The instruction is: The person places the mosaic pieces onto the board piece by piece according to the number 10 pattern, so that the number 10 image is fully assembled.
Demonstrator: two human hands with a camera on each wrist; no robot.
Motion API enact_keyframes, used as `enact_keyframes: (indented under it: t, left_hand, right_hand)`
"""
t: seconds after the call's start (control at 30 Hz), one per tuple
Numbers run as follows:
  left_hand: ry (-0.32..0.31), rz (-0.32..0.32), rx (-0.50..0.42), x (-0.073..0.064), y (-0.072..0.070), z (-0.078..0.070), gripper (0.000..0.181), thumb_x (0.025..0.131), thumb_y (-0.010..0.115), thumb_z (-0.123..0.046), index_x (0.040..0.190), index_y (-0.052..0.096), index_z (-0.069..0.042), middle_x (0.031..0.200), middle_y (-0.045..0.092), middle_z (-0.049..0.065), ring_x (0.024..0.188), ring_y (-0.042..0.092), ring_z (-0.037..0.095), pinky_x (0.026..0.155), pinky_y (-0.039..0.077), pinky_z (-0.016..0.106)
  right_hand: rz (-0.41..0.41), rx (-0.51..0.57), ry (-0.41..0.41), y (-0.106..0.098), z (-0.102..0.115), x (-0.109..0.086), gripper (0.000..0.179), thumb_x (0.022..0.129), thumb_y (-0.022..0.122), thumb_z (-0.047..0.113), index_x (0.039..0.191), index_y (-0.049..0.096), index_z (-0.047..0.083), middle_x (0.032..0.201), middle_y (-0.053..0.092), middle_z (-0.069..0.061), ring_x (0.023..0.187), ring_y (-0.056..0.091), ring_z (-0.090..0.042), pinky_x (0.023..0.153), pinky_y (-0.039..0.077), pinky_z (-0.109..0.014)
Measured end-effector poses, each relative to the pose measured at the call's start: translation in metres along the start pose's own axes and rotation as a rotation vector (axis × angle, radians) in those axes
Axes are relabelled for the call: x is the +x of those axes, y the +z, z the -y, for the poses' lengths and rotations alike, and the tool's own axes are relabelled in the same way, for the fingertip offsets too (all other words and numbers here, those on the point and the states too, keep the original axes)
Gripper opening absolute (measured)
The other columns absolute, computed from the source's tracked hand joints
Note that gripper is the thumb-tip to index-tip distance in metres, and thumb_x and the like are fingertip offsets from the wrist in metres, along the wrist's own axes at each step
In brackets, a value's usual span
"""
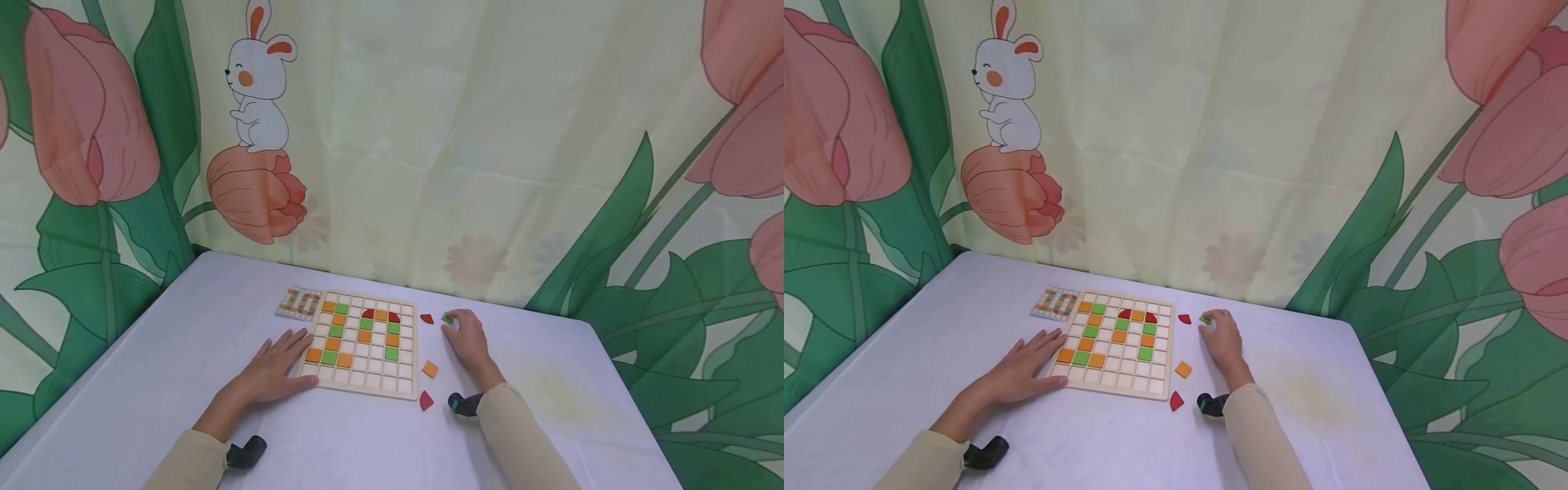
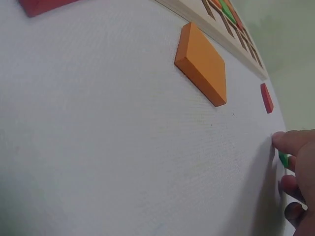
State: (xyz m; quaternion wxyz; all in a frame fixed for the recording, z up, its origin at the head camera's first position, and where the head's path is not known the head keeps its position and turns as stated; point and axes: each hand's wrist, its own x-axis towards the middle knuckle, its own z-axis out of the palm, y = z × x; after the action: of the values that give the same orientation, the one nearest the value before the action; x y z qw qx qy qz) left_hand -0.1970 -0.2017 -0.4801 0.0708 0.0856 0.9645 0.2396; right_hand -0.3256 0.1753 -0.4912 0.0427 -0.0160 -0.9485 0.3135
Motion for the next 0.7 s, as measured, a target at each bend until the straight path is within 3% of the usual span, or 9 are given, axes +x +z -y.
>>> enact_keyframes:
  t: [0.23,0.7]
  left_hand:
    - [0.007,-0.012,-0.002,-0.0012,-0.0013,-0.0018,0.091,0.082,0.063,-0.063,0.151,0.033,-0.012,0.160,0.026,0.012,0.149,0.016,0.040,0.118,0.010,0.064]
    - [0.007,-0.008,-0.005,-0.0017,-0.0009,-0.0026,0.091,0.082,0.063,-0.062,0.151,0.033,-0.012,0.160,0.026,0.012,0.149,0.016,0.040,0.119,0.009,0.063]
  right_hand:
    - [-0.031,0.022,-0.004,0.0016,0.0015,0.0016,0.021,0.089,0.068,0.014,0.109,0.067,0.007,0.119,0.063,-0.012,0.119,0.054,-0.030,0.107,0.045,-0.049]
    - [-0.027,0.059,0.053,0.0027,0.0086,-0.0053,0.020,0.087,0.070,0.015,0.104,0.066,0.007,0.109,0.065,-0.010,0.110,0.056,-0.027,0.100,0.051,-0.044]
